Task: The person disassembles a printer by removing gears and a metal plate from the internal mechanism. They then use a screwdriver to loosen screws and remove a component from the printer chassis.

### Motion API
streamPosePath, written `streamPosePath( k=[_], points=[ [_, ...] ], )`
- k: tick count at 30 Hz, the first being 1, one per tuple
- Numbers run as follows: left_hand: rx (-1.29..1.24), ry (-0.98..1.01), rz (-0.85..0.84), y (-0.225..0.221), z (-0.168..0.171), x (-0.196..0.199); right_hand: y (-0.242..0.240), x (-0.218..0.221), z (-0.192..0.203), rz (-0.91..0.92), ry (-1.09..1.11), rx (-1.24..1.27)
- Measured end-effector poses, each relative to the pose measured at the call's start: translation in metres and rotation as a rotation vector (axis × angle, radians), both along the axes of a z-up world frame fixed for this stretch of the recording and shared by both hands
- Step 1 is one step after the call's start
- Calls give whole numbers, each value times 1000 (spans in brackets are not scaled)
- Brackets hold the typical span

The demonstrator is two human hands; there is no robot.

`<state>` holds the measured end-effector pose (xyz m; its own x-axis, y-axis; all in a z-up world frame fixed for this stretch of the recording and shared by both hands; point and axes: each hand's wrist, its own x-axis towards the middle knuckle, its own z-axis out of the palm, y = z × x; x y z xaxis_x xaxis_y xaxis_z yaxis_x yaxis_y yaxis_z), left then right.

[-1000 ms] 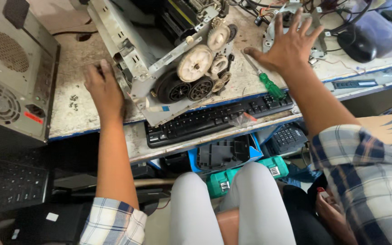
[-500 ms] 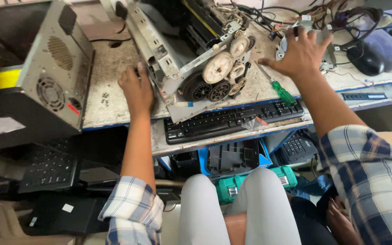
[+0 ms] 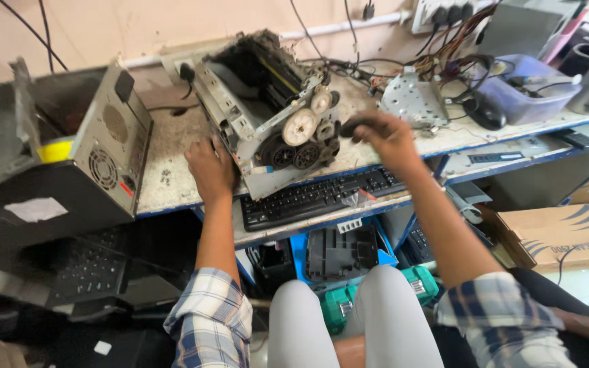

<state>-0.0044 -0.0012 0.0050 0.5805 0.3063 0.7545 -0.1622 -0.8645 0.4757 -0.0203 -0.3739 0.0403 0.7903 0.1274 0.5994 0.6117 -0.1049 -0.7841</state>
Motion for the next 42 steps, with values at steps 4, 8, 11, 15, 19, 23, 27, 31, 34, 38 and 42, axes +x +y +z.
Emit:
streamPosePath(
  k=[4, 8, 11, 15, 19, 23, 27, 31, 34, 38, 42],
  points=[
    [57, -31, 18, -4, 5, -8, 28, 2, -17, 168, 9, 98],
    [40, 1, 7, -7, 9, -14, 42, 0, -14, -35, 71, 140],
    [13, -19, -18, -7, 9, -12, 46, -4, -19, -141, 157, 186],
    [48, 23, 15, -5, 6, -9, 54, -8, -31, -212, 125, 276],
    [41, 41, 8, -7, 7, -10, 67, -13, -22, -229, -11, 336],
    [26, 63, -3, -8, 12, -13, 80, -33, -6, -388, -234, 78],
    [13, 50, -14, -8, 11, -17, 87, -50, 4, -411, -307, -40],
    [19, 2, -16, -8, 11, -15, 83, -56, 13, -416, -345, -129],
    [0, 22, -16, -8, 13, -17, 82, -63, 20, -428, -401, -190],
    [-39, 102, -31, -9, 18, -21, 84, -69, 21, -442, -408, -215],
    [-44, 95, -29, -9, 20, -22, 88, -64, 16, -524, -351, -159]
  ],
)
